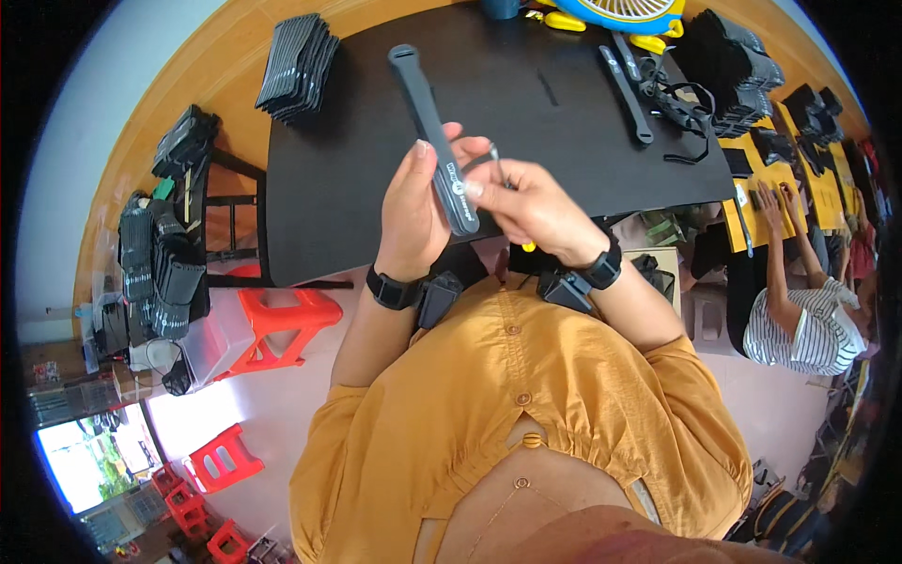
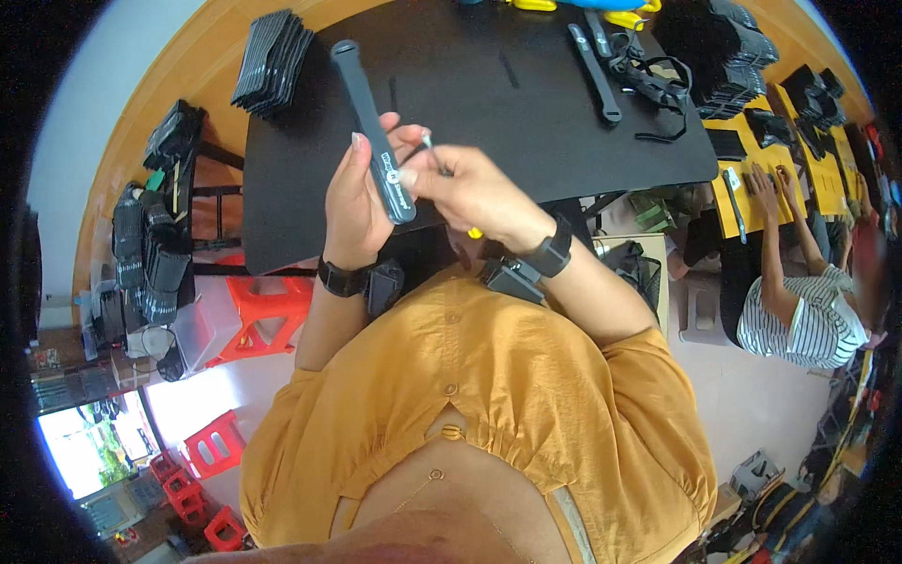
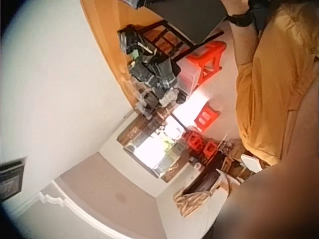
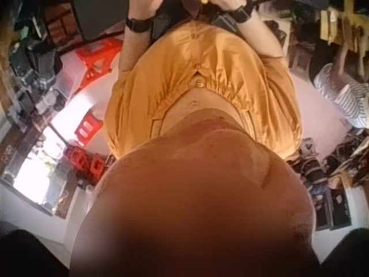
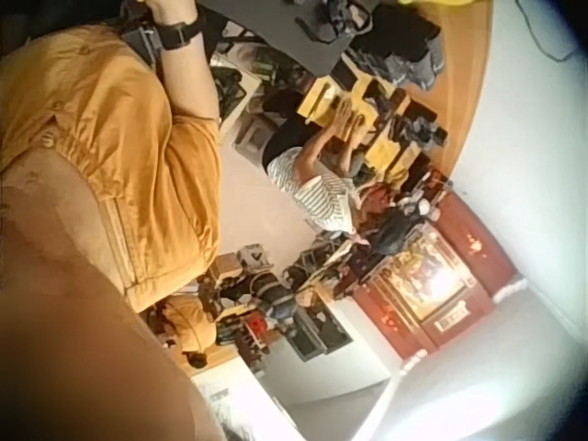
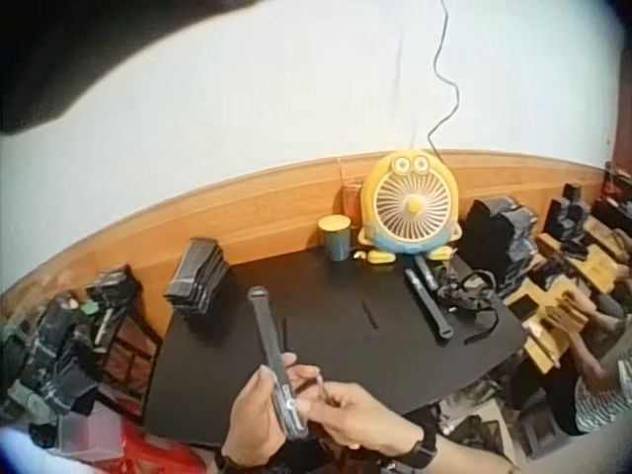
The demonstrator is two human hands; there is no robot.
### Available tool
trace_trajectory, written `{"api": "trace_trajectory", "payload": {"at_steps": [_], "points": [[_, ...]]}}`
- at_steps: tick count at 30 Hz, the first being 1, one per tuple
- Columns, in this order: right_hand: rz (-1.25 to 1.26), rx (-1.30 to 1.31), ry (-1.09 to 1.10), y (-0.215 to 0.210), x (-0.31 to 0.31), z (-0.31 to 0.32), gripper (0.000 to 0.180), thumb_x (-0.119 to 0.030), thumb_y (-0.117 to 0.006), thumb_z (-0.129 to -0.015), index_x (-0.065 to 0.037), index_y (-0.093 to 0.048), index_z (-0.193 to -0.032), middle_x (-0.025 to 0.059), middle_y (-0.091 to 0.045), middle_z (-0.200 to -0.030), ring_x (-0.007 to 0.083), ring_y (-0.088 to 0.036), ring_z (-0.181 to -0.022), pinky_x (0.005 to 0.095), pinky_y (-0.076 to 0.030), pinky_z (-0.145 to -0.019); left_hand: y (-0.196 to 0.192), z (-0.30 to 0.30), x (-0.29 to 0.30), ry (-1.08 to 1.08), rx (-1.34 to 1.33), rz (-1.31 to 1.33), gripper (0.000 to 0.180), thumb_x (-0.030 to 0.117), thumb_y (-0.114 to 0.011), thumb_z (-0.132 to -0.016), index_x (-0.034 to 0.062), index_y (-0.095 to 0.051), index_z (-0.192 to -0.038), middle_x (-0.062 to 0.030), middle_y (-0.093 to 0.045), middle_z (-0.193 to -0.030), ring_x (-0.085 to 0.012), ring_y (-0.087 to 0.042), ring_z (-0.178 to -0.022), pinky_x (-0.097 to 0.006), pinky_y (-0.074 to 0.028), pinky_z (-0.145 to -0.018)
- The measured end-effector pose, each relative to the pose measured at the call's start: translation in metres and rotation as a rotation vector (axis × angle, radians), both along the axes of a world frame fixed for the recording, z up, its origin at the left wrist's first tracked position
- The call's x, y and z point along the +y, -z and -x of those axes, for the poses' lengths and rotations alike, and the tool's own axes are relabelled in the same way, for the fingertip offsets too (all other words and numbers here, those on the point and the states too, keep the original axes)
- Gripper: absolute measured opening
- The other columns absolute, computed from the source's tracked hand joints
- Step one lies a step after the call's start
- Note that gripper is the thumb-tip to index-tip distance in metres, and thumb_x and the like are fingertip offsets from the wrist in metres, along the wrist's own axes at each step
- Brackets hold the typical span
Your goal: The person is assembling components of a leather strap using a small poking tool.
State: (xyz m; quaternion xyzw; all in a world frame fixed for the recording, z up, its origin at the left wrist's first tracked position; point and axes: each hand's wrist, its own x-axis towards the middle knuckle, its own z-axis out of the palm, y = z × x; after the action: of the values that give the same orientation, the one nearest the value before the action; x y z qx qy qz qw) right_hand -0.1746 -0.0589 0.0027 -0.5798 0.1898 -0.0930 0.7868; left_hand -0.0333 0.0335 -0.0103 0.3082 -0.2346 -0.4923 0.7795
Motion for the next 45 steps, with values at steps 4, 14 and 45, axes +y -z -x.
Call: {"api": "trace_trajectory", "payload": {"at_steps": [4, 14, 45], "points": [[0.012, -0.011, 0.062, 0.005, -0.006, -0.004, 0.025, -0.028, -0.060, -0.098, -0.004, -0.064, -0.106, -0.0078, -0.047, -0.057, 0.0008, -0.036, -0.042, 0.0187, -0.025, -0.038, -0.001, 0.008, 0.013, 0.049, -0.104, -0.065, 0.034, 0.021, -0.043, -0.104, -0.0013, -0.047, -0.130, -0.0188, -0.057, -0.128, -0.0211, -0.059, -0.109, -0.033, -0.049, -0.093], [-0.058, -0.069, 0.047, 0.010, 0.013, -0.007, 0.022, -0.024, -0.061, -0.097, -0.003, -0.062, -0.102, -0.0059, -0.048, -0.055, 0.0025, -0.039, -0.041, 0.0188, -0.028, -0.039, 0.010, 0.006, 0.027, 0.095, -0.233, -0.075, 0.037, 0.017, -0.039, -0.104, -0.0044, -0.042, -0.134, -0.0218, -0.050, -0.138, -0.0278, -0.053, -0.123, -0.039, -0.044, -0.104], [0.323, 0.198, -0.099, -0.010, 0.017, 0.024, 0.027, -0.025, -0.043, -0.105, -0.006, -0.058, -0.092, -0.0004, -0.053, -0.059, 0.0084, -0.048, -0.049, 0.0241, -0.039, -0.045, 0.021, 0.000, 0.027, 0.160, 0.132, -0.105, 0.036, 0.019, -0.048, -0.102, -0.0025, -0.048, -0.131, -0.0157, -0.061, -0.119, -0.0256, -0.062, -0.109, -0.040, -0.050, -0.098]]}}
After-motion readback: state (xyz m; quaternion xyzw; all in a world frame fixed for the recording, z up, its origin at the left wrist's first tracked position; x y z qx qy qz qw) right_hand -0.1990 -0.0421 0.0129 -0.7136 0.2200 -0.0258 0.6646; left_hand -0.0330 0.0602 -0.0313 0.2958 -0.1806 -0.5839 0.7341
